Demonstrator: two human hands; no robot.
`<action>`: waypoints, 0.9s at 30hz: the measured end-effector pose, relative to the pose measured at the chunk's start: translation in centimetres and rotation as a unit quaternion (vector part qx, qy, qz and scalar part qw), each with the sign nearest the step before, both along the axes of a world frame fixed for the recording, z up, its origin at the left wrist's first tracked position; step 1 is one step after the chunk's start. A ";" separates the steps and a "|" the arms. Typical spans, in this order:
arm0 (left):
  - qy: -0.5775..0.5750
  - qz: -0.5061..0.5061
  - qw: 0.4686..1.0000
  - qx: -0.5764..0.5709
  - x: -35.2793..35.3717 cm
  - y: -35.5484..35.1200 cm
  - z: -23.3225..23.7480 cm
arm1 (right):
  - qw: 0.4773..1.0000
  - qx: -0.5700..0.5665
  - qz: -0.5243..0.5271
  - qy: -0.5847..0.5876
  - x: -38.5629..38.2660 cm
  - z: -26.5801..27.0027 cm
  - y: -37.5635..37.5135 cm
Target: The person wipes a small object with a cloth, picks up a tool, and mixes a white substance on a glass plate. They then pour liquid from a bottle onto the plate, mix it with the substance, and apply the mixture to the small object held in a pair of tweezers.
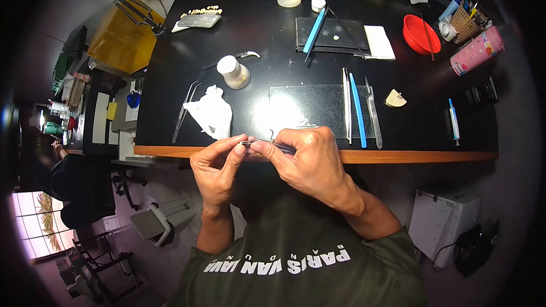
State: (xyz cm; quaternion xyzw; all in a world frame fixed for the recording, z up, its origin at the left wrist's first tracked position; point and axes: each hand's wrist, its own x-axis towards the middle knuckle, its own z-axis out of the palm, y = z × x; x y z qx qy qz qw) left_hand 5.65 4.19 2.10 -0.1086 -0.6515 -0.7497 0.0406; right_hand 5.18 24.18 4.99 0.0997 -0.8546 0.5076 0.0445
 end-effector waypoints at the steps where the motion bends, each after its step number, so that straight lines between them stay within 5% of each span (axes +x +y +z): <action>1: -0.001 0.004 1.000 -0.006 0.0 0.0 0.0 | 1.000 0.022 0.000 -0.001 0.0 -0.1 0.1; 10: -0.023 0.014 1.000 0.008 0.1 0.1 0.0 | 0.998 -0.045 0.016 0.042 0.1 -0.6 -0.1; 22: -0.007 -0.003 1.000 -0.013 -0.4 -0.2 0.7 | 0.996 -0.067 0.040 -0.052 0.5 -0.3 0.2; 27: -0.044 0.015 0.999 -0.014 -0.2 0.6 1.4 | 0.980 -0.170 0.025 -0.102 0.9 -0.4 0.0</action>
